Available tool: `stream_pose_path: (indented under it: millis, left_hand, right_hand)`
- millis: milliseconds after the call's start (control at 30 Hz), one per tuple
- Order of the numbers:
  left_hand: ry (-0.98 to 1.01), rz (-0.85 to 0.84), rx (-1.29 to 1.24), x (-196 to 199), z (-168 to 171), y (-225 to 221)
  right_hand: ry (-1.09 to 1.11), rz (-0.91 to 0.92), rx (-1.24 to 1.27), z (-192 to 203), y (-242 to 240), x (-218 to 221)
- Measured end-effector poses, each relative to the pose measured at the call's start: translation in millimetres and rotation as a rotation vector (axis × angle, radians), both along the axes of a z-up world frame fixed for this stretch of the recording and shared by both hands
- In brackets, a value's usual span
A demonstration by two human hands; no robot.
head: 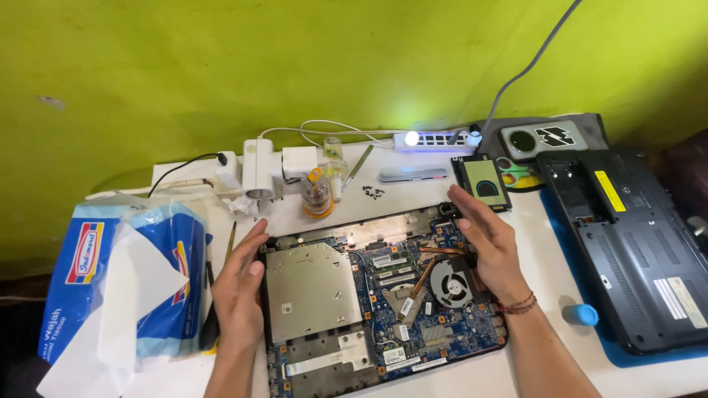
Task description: Disassembling a laptop by removing screws and internal components using a screwdriver
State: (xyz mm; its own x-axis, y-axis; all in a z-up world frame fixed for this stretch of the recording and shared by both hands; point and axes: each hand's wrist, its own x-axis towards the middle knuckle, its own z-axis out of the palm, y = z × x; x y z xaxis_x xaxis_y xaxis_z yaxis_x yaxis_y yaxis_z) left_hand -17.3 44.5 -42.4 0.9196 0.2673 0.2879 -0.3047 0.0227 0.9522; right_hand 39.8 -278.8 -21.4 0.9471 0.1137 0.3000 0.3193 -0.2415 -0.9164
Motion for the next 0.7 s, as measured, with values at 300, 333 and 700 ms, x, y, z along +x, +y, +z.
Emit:
stream_pose_path:
  millis: [300,333,700]
  left_hand:
    - [-0.092,-0.026,-0.161,6,-8,2]
    - [-0.091,-0.021,-0.16,5,-6,1]
    - [-0.064,-0.077,0.319,9,-1,-2]
  right_hand:
    - [0.031,0.025,0.13,-1,2,2]
    - [0.032,0.031,0.13,-2,1,2]
    - [0.011,-0.014,0.269,-1,9,1]
